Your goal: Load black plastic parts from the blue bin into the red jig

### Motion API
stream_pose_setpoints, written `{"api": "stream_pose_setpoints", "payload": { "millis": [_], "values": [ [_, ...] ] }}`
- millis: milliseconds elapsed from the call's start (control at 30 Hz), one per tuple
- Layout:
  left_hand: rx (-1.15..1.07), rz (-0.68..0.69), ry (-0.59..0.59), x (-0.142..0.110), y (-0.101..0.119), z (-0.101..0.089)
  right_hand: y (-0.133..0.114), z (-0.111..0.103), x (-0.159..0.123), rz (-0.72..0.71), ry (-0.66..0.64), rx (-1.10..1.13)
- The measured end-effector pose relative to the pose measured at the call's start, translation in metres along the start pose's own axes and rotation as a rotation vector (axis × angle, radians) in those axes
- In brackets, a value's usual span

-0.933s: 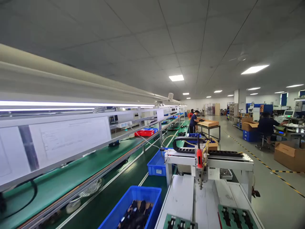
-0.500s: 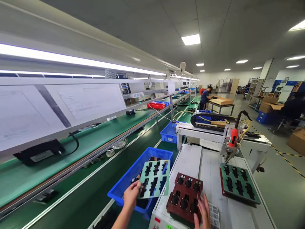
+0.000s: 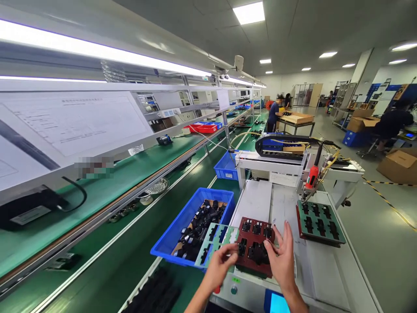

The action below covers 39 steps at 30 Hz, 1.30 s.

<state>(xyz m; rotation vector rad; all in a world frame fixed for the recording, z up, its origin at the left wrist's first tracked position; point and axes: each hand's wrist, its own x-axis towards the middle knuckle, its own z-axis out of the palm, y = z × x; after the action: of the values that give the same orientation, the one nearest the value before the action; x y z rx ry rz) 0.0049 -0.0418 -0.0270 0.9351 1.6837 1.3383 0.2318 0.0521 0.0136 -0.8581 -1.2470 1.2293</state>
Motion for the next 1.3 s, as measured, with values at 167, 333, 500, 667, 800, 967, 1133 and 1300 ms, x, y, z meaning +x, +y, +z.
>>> {"api": "stream_pose_setpoints", "payload": {
  "millis": [167, 333, 500, 667, 800, 967, 1133, 1300],
  "values": [
    [-0.320, 0.011, -0.368, -0.041, 0.035, 0.064, -0.044, 0.004, 0.002, 0.113, -0.030, 0.227],
    [-0.514, -0.129, -0.471, -0.062, 0.055, 0.080, -0.050, -0.003, -0.012, 0.179, -0.057, 0.260],
    [-0.753, -0.154, -0.398, -0.082, 0.059, 0.079, -0.052, -0.006, -0.028, 0.097, -0.097, 0.236],
    [-0.545, 0.034, -0.174, -0.082, 0.062, 0.069, -0.057, -0.016, -0.038, 0.100, 0.023, 0.215],
    [-0.487, 0.068, -0.132, -0.082, 0.064, 0.064, -0.061, -0.017, -0.046, 0.294, -0.106, 0.320],
    [-0.543, 0.073, -0.193, -0.086, 0.067, 0.067, -0.059, -0.006, -0.058, 0.339, -0.122, 0.307],
    [-0.557, 0.097, -0.196, -0.087, 0.064, 0.068, -0.060, -0.003, -0.062, 0.336, -0.094, 0.271],
    [-0.574, 0.098, -0.207, -0.088, 0.064, 0.069, -0.067, -0.002, -0.062, 0.311, -0.086, 0.231]
  ]
}}
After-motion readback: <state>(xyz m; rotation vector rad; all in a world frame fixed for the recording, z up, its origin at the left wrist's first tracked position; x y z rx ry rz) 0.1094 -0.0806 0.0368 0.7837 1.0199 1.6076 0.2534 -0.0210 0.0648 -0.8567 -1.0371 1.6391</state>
